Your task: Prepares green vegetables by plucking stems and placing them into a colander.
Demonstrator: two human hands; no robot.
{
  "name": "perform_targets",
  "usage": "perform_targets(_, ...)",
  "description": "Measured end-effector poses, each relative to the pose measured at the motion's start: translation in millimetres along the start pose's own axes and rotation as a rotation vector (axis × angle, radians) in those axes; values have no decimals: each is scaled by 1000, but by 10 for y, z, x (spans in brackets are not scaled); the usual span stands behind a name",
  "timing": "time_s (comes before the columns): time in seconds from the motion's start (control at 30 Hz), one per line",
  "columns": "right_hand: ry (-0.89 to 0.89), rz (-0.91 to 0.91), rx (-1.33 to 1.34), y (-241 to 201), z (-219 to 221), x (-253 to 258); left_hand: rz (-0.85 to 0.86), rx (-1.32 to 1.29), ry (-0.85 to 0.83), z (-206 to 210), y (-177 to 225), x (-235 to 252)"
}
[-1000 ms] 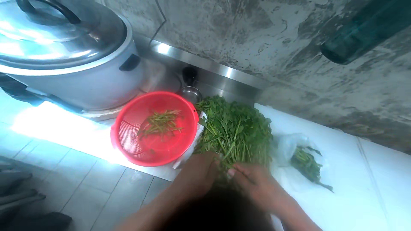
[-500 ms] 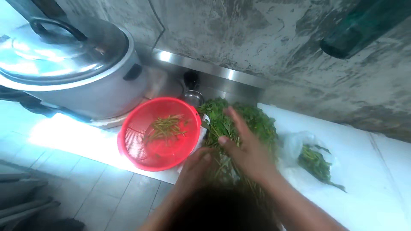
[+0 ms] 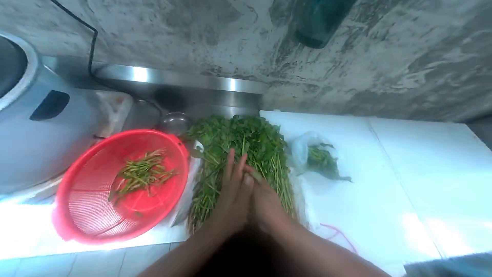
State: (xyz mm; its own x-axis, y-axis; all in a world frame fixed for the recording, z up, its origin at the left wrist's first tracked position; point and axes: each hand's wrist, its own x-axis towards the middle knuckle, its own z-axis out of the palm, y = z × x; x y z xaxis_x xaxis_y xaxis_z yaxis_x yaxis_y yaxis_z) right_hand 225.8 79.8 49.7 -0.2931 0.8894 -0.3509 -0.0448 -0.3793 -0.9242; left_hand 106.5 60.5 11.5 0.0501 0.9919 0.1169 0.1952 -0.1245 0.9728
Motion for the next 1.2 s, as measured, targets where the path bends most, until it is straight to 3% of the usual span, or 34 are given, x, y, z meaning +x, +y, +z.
perform_targets(0.1,151,169,283,47,2,54,20,192,25,128,-62,191)
perform_targets(0.17,210,311,351,50,-75,141,-178,115,-146,56,33,315)
perform_targets(0.23,190,344,385,-10,-265,150,-341,-76,-174,-88,16,360)
perform_targets(0.3,263,186,279,-203,-544,107,-323,-78,-68,-331,-146,278)
perform_targets(0.4,432,-269,54,-528,-1157,22,-301,133,64,-708,-491,1)
perform_targets(0.47,570,-534,-39,-650,-1578,96,-306,352,29,-818,-653,-206)
perform_targets(0.53,739,-602,-210,-556,-1974,290,-275,576,-61,-788,-733,-347)
perform_targets(0.6,761,-359,-566,-188,-2370,461,-194,740,-138,-672,-812,-408)
perform_targets(0.7,487,80,-1051,426,-2764,774,-83,901,-232,-442,-928,-357)
perform_targets(0.77,380,216,-1278,516,-2583,756,-82,971,-344,-299,-967,-308)
perform_targets(0.83,425,171,-1296,432,-2346,694,-156,1022,-447,-224,-943,-207)
perform_targets(0.9,555,-64,-1242,304,-2106,542,-254,969,-441,-251,-801,-131)
perform_targets(0.97,612,-313,-1141,163,-1822,369,-354,735,-318,-368,-630,-108)
perform_targets(1.0,571,-352,-1046,99,-1640,286,-363,614,-231,-427,-561,-106)
perform_targets(1.07,345,-231,-777,32,-1242,161,-298,462,-108,-485,-444,-109)
perform_targets(1.13,55,-34,-562,57,-893,160,-189,439,-103,-463,-345,-99)
perform_targets(1.2,-96,17,-441,112,-575,219,-93,458,-169,-374,-255,-83)
